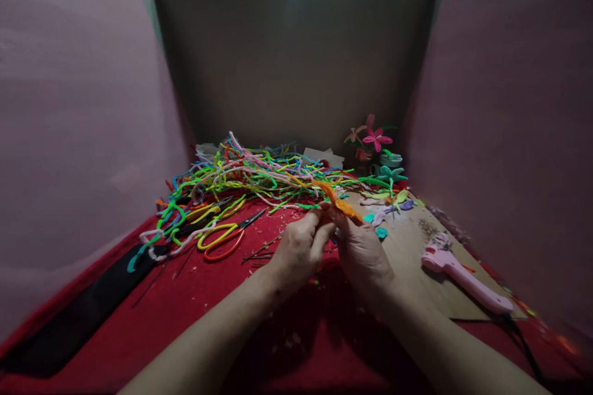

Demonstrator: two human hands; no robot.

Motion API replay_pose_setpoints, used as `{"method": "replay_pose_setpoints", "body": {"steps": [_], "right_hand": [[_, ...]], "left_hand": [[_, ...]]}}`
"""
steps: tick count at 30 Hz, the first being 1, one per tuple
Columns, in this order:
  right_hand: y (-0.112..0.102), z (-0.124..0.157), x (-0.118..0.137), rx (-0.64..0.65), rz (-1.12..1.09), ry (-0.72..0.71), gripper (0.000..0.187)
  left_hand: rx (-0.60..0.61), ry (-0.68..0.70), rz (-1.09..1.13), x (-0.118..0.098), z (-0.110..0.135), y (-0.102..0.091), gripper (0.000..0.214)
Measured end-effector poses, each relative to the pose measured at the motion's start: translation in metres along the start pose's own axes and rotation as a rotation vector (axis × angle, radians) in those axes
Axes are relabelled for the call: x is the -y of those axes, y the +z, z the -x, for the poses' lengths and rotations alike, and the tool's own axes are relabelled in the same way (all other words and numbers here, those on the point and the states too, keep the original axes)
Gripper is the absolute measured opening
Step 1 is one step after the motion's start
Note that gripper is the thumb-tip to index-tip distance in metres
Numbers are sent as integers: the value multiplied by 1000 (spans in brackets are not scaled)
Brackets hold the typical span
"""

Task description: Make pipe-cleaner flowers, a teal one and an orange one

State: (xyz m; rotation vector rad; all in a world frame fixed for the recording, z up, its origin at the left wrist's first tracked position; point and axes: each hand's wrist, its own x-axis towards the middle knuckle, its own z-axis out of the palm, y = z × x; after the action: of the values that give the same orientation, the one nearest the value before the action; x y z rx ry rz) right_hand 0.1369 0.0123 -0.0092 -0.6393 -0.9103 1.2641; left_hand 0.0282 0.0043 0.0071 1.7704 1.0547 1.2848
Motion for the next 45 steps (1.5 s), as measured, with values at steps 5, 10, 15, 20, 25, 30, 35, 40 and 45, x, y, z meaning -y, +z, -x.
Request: {"method": "replay_pose_setpoints", "body": {"steps": [5, 10, 15, 20, 25, 30, 35, 40, 45], "right_hand": [[-1, 3, 1, -32, 158, -84, 15], [-3, 5, 4, 38, 244, -212, 14], [-11, 8, 5, 24, 398, -415, 9], [-14, 12, 5, 64, 486, -419, 13], [-9, 15, 6, 102, 420, -376, 16], [-9, 14, 5, 101, 440, -381, 15], [-14, 14, 4, 70, 487, -346, 16], [-12, 15, 8, 105, 421, -292, 15], [-11, 15, 11, 87, 440, -295, 16]], "left_hand": [[-22, 20, -60, 10, 3, 3, 16], [100, -83, 189, -2, -4, -7, 14], [-56, -55, 348, -14, -13, -34, 21], [94, -193, 515, -20, -10, -43, 41], [188, -398, 687, -15, -10, -33, 38], [170, -472, 762, -9, -11, -32, 44], [304, -342, 520, -13, -4, -32, 35], [254, -242, 312, -22, 0, -24, 14], [243, -231, 287, -22, -2, -26, 17]]}}
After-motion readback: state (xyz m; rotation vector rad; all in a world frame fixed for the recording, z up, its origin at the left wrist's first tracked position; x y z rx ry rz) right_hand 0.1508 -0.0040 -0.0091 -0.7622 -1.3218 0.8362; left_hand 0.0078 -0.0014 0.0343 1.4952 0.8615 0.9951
